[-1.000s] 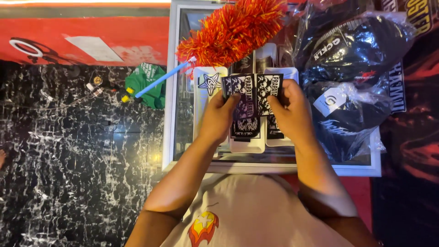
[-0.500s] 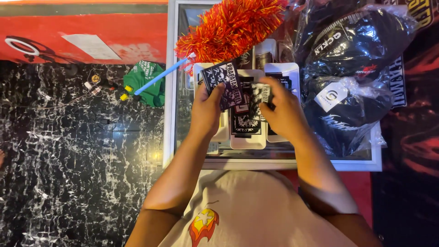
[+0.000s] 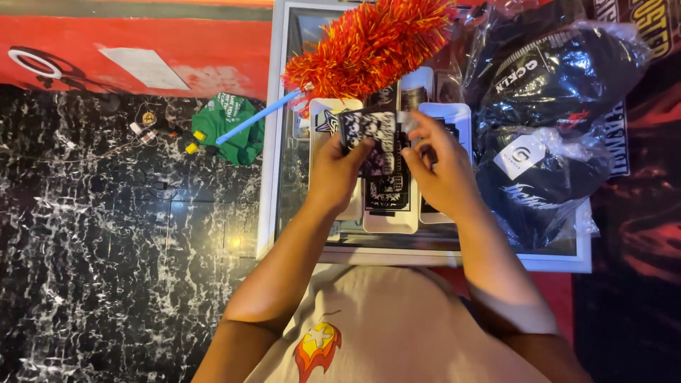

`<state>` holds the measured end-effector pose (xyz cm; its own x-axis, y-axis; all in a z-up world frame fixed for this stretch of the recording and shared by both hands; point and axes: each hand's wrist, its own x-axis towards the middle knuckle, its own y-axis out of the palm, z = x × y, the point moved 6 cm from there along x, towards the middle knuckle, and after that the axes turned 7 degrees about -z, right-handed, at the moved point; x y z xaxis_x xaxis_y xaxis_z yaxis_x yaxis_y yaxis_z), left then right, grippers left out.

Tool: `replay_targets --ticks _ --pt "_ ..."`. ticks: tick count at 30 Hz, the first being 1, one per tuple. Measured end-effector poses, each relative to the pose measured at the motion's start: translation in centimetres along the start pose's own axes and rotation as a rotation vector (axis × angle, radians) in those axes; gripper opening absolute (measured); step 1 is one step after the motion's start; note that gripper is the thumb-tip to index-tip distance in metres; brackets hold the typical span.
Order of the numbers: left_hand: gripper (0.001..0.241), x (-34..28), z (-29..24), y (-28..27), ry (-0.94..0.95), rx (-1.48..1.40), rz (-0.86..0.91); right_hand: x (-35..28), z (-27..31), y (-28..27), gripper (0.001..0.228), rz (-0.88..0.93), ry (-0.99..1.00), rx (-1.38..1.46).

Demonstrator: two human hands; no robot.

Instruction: Sorting and organizing stickers into plastic bins on a display counter

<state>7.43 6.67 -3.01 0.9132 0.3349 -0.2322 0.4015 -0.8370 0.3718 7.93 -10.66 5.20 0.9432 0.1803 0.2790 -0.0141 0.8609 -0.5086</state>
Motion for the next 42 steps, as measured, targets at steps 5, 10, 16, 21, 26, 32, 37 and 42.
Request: replay_targets --ticks 5,10,16,21,26,32,37,42 --pt "0.007 -0.3 1.1 1.1 -0.032 -0.036 0.053 0.1 -1.1 -0.5 0.06 0.007 0.021 0.008" --pt "0.008 -2.1 -4.8 2.0 -0.085 -0.216 -0.056 -0.1 -2.1 -1.9 0.055 -0.05 0.146 -0.107" --pt "0.008 0.3 -0.8 -0.6 -0.004 -0.04 -0.058 -0.2 -4.7 0.7 0.05 0.078 -0.089 -0.451" --pt "0.005 1.2 2.3 -0.8 -0.007 -0.067 -0.018 0.0 -3.9 1.3 0.043 0.032 -0.386 -0.662" --pt "0.01 -0.5 0.0 0.5 -0.013 -0.042 -0.002 0.0 -1.2 -0.8 0.042 -0.068 -0.238 -0.199" --pt "0.013 -0.2 2.4 -0.1 -0.03 -0.01 0.019 0.0 -1.2 -0.9 0.055 -0.021 -0.064 -0.081" --pt "0.02 -1.4 -2.5 0.4 -0.108 -0.268 -0.058 0.0 -0.5 -1.8 0.043 -0.026 0.104 -0.134" --pt "0.014 1.6 2.6 -2.7 0.071 0.044 -0.073 -0.2 -5.2 0.9 0.043 0.082 -0.02 -0.464"
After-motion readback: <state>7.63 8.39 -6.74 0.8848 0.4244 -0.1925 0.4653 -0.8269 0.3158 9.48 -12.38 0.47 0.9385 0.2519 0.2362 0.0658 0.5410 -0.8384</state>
